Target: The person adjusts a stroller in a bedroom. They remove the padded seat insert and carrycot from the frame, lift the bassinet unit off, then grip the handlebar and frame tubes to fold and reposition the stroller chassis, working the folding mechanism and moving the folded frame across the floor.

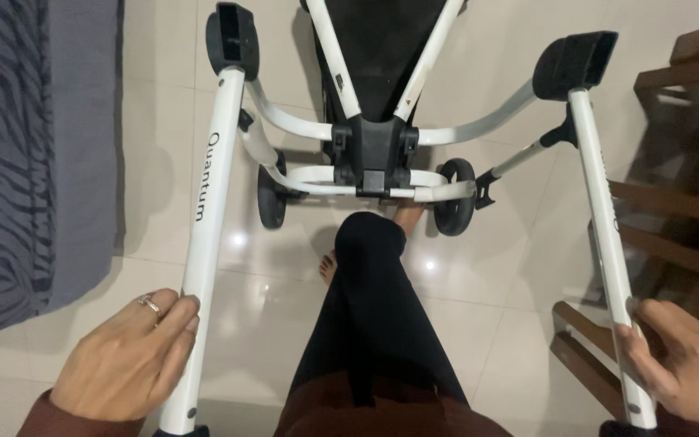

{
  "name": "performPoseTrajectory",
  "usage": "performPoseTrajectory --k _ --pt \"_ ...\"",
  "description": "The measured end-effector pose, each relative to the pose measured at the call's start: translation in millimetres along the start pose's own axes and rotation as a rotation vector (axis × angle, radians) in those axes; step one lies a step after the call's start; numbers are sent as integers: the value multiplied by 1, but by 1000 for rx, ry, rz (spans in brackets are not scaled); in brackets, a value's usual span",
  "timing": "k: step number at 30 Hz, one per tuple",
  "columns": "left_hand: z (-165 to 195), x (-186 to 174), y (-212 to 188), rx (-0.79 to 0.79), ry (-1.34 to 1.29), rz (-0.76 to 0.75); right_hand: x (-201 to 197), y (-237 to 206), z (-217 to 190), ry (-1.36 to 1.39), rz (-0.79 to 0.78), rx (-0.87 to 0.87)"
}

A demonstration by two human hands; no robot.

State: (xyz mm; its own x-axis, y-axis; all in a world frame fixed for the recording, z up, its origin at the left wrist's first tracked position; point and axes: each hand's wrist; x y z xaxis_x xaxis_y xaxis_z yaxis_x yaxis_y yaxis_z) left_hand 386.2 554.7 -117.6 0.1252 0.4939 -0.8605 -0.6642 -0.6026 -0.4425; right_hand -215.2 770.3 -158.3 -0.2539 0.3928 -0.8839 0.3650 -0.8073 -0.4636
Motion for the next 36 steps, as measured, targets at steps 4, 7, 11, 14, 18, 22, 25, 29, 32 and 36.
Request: performPoseTrajectory --k 4,7,11,14,18,22,25,29,32,36 --pt "10 1 -2 -141 -28 35 -8 1 -26 84 -440 725" --pt "24 2 -5 -363 -104 -30 -20 9 -39 187 -593 960" --pt "44 1 -3 -500 -211 58 -41 18 -56 116 -452 822" --pt "60 -4 0 -554 -276 210 -57 19 -70 214 -166 717" --pt "60 -18 -4 -548 -546 300 -81 15 -66 608 -92 792" --pt "50 -21 -1 -441 -595 410 -99 24 -60 686 -24 809" --pt "44 -18 5 -393 -615 457 -104 35 -56 805 105 852" --pt "43 -17 10 -397 -644 484 -101 39 -52 860 218 796" --pt "43 -15 11 -371 -661 511 -93 35 -50 851 259 765" --pt "43 -9 12 -422 -591 496 -82 31 -52 796 187 836"
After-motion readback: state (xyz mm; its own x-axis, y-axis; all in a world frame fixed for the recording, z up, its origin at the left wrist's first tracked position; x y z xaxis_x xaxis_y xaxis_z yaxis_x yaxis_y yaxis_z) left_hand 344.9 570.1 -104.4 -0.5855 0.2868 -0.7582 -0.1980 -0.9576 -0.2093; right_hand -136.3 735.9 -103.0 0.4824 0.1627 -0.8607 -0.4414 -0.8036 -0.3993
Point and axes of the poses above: each hand's wrist, its own y-axis towards the middle knuckle, its own x-axis out of the palm, z = x × y, and after that the axes turned 3 degrees about -z, right-handed
